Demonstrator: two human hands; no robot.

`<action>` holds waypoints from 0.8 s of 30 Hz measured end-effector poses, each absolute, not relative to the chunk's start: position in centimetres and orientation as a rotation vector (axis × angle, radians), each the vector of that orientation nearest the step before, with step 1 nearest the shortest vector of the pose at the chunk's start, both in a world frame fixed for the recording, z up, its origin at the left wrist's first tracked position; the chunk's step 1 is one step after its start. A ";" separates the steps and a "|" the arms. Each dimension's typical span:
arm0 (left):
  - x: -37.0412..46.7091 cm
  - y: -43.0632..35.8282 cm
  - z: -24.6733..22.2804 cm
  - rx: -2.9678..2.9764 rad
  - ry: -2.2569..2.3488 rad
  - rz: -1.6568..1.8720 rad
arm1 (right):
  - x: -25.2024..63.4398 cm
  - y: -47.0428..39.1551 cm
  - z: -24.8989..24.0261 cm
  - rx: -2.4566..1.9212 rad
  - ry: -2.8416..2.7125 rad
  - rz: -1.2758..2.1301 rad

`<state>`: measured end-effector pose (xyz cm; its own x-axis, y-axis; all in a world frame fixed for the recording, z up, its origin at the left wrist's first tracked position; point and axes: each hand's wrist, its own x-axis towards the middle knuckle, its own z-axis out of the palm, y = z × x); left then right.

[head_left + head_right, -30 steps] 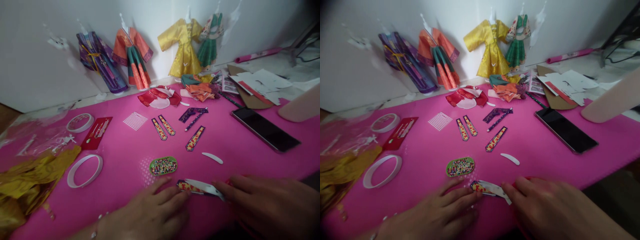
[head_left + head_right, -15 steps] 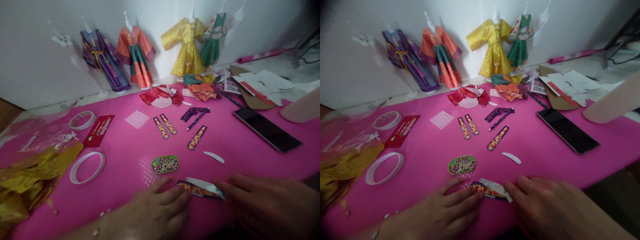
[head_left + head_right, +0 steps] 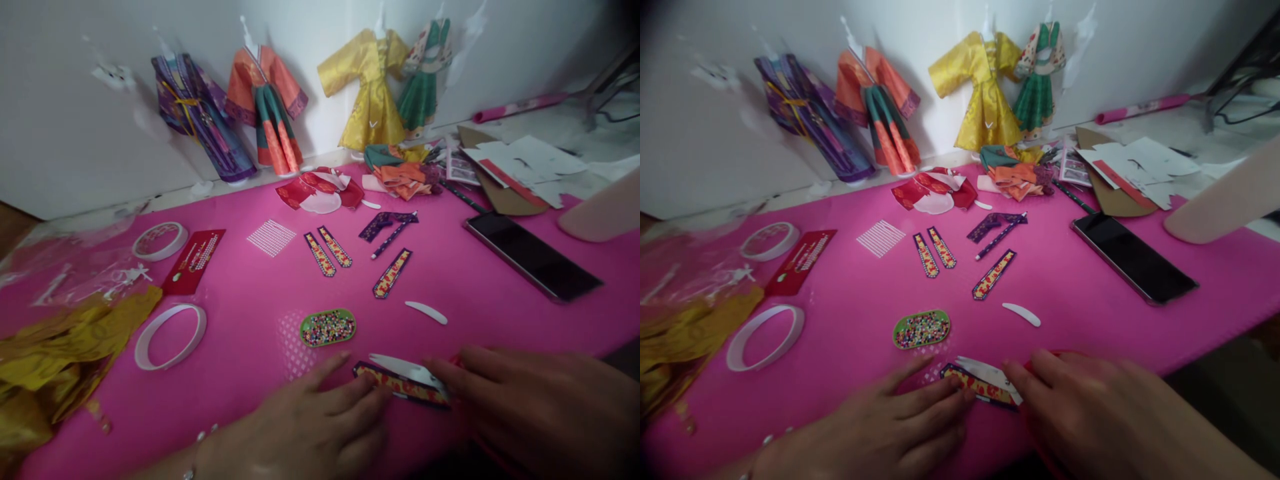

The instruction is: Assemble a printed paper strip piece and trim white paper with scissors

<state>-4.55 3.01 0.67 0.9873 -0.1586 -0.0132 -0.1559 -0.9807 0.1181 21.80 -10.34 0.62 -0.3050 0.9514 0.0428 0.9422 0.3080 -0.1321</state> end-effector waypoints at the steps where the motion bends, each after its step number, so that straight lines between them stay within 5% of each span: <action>1: -4.5 3.1 0.7 3.017 -0.236 -0.023 | 21.8 -10.3 0.6 -1.780 -2.443 0.116; 24: -4.9 3.1 0.1 3.060 -0.250 0.109 | 20.1 -9.4 0.5 -1.654 -2.458 -0.019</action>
<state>-4.88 3.06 0.06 0.9842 -0.1596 0.0764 -0.1646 -0.9843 0.0632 20.13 -9.40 0.53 -0.3659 0.9177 0.1546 0.9200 0.3818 -0.0887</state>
